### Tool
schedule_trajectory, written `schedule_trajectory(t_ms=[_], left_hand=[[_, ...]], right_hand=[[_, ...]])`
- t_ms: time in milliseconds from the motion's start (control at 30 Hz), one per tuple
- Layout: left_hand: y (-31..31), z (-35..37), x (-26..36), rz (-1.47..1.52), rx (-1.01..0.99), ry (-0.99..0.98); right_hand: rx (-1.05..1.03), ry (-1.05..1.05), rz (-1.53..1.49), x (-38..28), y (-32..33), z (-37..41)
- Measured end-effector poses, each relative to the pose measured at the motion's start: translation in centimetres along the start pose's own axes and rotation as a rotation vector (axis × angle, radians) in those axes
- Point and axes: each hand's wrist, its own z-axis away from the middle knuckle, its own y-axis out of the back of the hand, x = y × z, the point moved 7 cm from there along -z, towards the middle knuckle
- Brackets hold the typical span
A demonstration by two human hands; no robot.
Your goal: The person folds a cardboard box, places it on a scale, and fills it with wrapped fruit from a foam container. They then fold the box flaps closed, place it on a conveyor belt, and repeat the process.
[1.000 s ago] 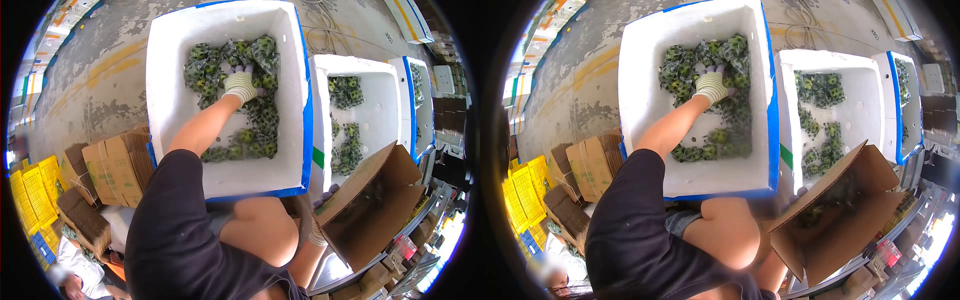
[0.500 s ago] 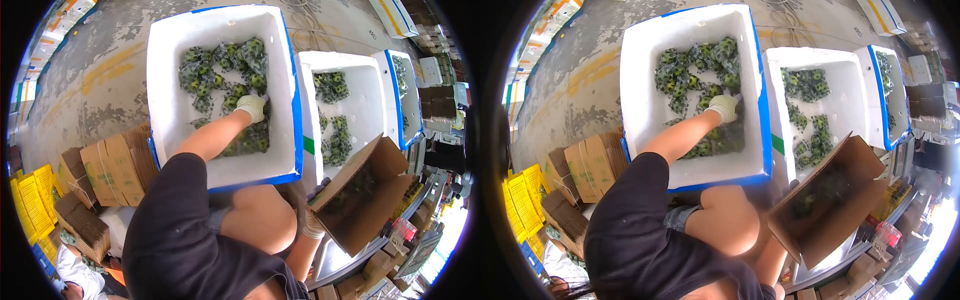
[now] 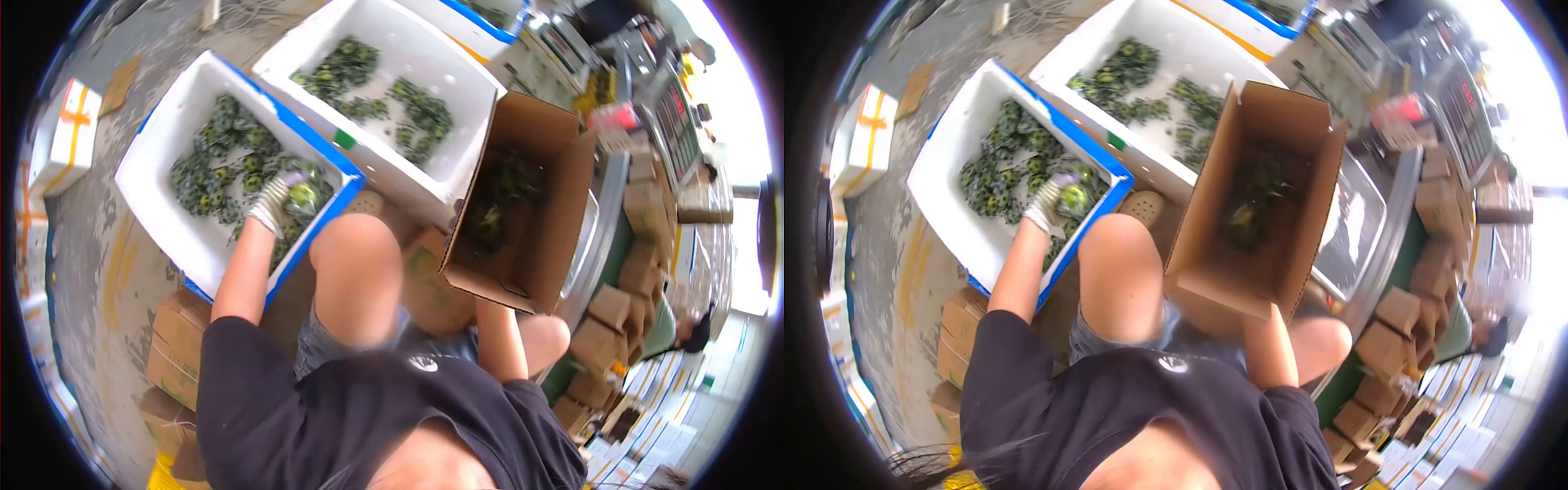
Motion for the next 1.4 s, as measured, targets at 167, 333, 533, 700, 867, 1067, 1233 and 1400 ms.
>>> schedule_trajectory(t_ms=[167, 333, 533, 700, 867, 1067, 1233, 1400], left_hand=[[-16.0, 10.7, 12.1, -0.056, -0.295, -0.478], [-31.7, 20.7, 11.3, -0.426, -0.336, -0.878], [-36.6, 22.9, 8.3, -1.086, -0.393, -1.375], [-17.9, 14.3, 15.9, -0.700, 0.114, -1.059], [7.6, 3.8, 9.5, -1.236, 0.611, -0.416], [7.5, -1.1, 5.5, -1.606, 0.668, -0.149], [11.6, -13.2, 2.3, -1.568, 0.433, -0.289], [7.7, -9.6, 3.8, -1.687, 0.681, -0.288]], right_hand=[[0.002, 0.127, -0.018, -1.6, 2.1, 4.9], [-0.083, 0.175, -0.078, -1.9, 3.5, 5.1], [-0.327, 0.071, -0.166, -0.8, 1.1, 5.0], [-0.200, 0.079, -0.111, -1.9, 1.2, 9.0], [-0.279, 0.046, -0.048, -3.4, -1.4, 10.1], [-0.168, 0.041, -0.070, -2.6, -1.2, 9.1], [-0.112, 0.041, -0.260, -3.0, 3.2, 9.2], [-0.008, 0.093, -0.092, -0.3, -7.1, 5.8]])
